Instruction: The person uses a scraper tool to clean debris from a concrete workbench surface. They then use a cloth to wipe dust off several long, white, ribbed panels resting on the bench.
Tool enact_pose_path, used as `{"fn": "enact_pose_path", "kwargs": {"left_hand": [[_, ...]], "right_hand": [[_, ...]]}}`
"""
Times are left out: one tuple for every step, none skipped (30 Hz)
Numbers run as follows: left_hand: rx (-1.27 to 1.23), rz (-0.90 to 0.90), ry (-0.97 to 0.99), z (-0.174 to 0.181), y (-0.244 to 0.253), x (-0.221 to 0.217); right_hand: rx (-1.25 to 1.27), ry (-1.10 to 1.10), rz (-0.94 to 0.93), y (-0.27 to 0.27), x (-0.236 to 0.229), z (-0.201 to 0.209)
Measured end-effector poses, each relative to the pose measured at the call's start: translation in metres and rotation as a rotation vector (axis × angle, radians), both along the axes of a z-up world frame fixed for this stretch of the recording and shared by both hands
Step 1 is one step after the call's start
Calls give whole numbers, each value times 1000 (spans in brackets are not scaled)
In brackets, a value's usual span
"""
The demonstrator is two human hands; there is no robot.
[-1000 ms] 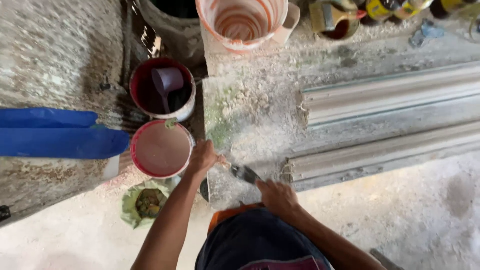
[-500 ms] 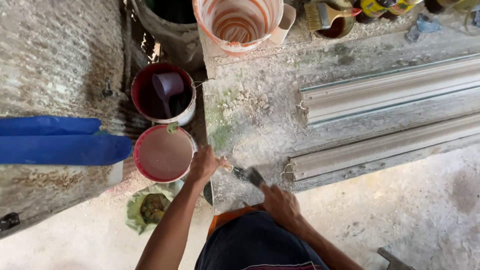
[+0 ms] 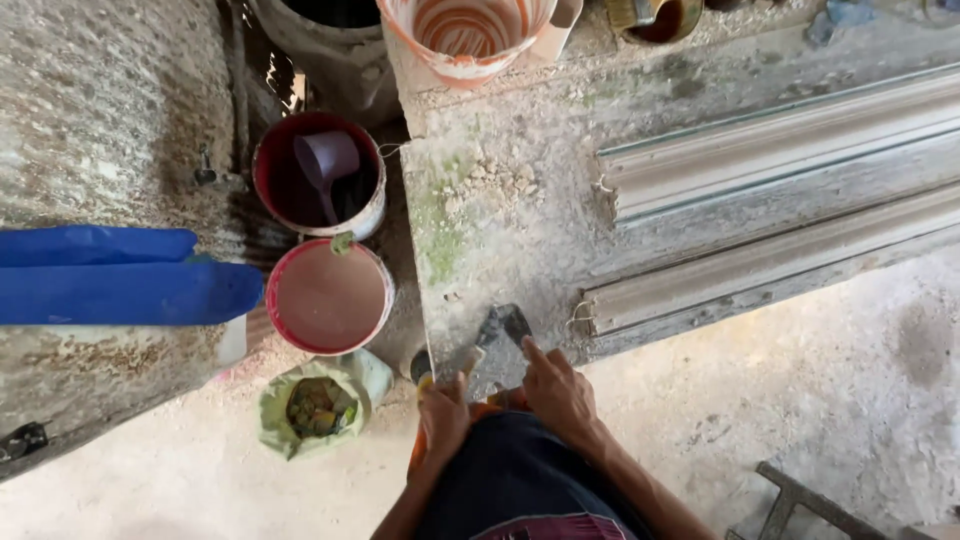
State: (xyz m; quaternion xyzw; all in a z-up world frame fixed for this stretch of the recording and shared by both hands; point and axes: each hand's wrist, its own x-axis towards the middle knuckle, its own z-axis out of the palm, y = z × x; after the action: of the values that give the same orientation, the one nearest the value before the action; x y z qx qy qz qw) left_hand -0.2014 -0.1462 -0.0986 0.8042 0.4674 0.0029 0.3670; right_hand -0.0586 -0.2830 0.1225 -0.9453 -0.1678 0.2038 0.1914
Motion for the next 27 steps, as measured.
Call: {"fn": "enact_pose_path", "kwargs": {"left_hand": [[-1, 3, -6, 23, 4, 8], [-360, 46, 46, 48, 4, 14], [-720, 85, 96, 72, 5, 20], [-730, 92, 97, 61, 0, 17], [-486, -383, 97, 50, -5, 15], [-207, -844, 81, 37, -6, 20], [-209, -837, 72, 37, -15, 31], [-483, -678, 196, 39, -28, 31], [-751, -508, 319, 42, -42, 32], [-757, -509, 311, 22, -55, 33], [-670, -488, 253, 2, -68, 34], [-585, -460, 195, -16, -81, 34], [-592, -454, 189, 8, -75, 40], [-682, -481, 111, 34, -70, 40], [-769, -506, 30, 59, -66, 40], [-771, -504, 26, 65, -64, 41], [-852, -439, 104, 72, -63, 42], [-926, -379, 184, 78, -57, 45], [-924, -383, 182, 73, -58, 40], [-895, -433, 168, 66, -55, 44], [-865, -483, 155, 58, -51, 47], [-861, -481, 145, 46, -54, 50], [-882, -516, 46, 32, -57, 53], [-922, -550, -27, 23, -69, 35], [-938, -546, -10, 25, -75, 25], [-939, -489, 34, 23, -75, 27], [-939, -433, 79, 23, -75, 30]], "right_hand": [[-1, -6, 3, 2, -2, -13], [-36, -17, 32, 2, -5, -23], [-71, -28, 61, 2, -8, -34], [-80, -25, 67, 3, -12, -32], [-108, 2, 72, 5, -15, -30], [-131, 18, 77, 9, -12, -29], [-136, 11, 85, 10, -10, -21], [-121, 76, 87, 9, -17, -11], [-106, 141, 89, 7, -23, 0], [-114, 135, 90, -1, -33, -5], [-240, 174, 108, -9, -43, -10], [-366, 214, 131, -17, -52, -13], [-374, 211, 138, -10, -39, -14], [-366, 162, 67, -5, -32, -13], [-358, 112, -4, 0, -25, -13], [-362, 110, -2, -4, -18, -19], [-313, 101, 7, -9, -11, -25], [-259, 90, 9, -9, -3, -31], [-258, 86, 5, -14, -8, -33], [-256, 60, 17, -14, -6, -39], [-254, 34, 28, -15, -4, -45], [-251, 25, 33, -17, -5, -47], [-261, 1, 53, -20, -6, -51], [-283, 7, 65, -31, -25, -51], [-292, 27, 63, -21, -21, -40], [-311, 10, 64, -7, -6, -32], [-330, -8, 65, 7, 9, -23]]}}
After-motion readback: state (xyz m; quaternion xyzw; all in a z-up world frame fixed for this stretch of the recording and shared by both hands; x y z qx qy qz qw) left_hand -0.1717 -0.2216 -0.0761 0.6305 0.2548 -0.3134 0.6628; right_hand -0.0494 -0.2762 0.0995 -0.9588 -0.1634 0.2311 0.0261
